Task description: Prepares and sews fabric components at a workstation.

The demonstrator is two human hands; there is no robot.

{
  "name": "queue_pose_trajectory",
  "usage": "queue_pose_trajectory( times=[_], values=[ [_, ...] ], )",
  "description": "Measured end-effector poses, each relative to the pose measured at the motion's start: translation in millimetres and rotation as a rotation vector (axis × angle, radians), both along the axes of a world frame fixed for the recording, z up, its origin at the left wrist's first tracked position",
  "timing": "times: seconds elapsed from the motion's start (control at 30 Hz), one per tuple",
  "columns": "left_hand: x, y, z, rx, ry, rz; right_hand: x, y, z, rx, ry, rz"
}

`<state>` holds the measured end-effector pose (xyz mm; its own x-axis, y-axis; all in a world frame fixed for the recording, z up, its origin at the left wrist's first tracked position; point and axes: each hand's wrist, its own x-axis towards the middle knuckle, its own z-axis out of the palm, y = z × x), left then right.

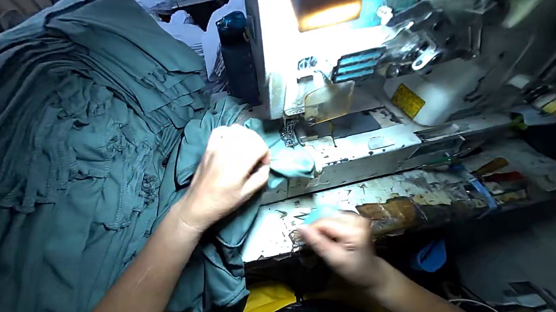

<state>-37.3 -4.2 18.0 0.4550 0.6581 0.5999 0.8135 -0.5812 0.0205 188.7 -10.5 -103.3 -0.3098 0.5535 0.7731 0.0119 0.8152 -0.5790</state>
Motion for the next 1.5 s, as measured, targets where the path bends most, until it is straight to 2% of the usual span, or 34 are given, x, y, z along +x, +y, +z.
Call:
queue_pose_trajectory(
  times=[0.13,0.2,0.27,0.33,0.43,0.57,0.67,0.73,0.87,1.03,1.2,1.27,1.37,1.43,1.5],
  values=[
    [10,-12,29,0.236,-0.255,0.094,-94,-5,5,0.216,-0.387,0.366],
    [11,-12,27,0.351,-0.307,0.123,-95,-4,13,0.251,-0.363,0.362],
    [8,-10,19,0.42,-0.349,0.105,-60,5,14,0.218,-0.13,0.186],
    [9,-7,13,0.417,-0.423,0.028,-25,28,16,0.184,0.072,-0.087],
    [21,-5,16,0.321,-0.488,-0.102,-12,67,38,0.25,0.081,-0.349],
    [25,-14,33,0.318,-0.31,-0.121,-21,87,48,0.249,0.005,-0.376],
    [13,-16,41,0.325,-0.057,-0.017,-11,90,55,0.067,-0.009,-0.197],
    [3,-7,36,0.338,0.047,0.078,-5,92,61,-0.014,-0.104,-0.098],
    [-2,8,23,0.42,-0.053,0.12,-1,91,67,-0.032,-0.262,-0.067],
    [20,-3,14,0.392,-0.154,0.012,1,79,63,0.015,-0.238,-0.003],
    [45,-24,-25,0.402,-0.093,-0.232,24,23,45,-0.167,-0.088,0.217],
    [51,-40,-33,0.373,-0.083,-0.27,32,5,39,-0.207,-0.044,0.246],
    [56,-60,-9,0.278,-0.115,-0.176,37,-10,32,-0.11,-0.066,0.174],
    [68,-63,17,0.175,0.1,-0.108,37,-7,32,-0.059,-0.099,0.164],
    [72,-49,30,-0.045,0.474,-0.063,33,0,31,-0.126,-0.085,0.2]
  ],
)
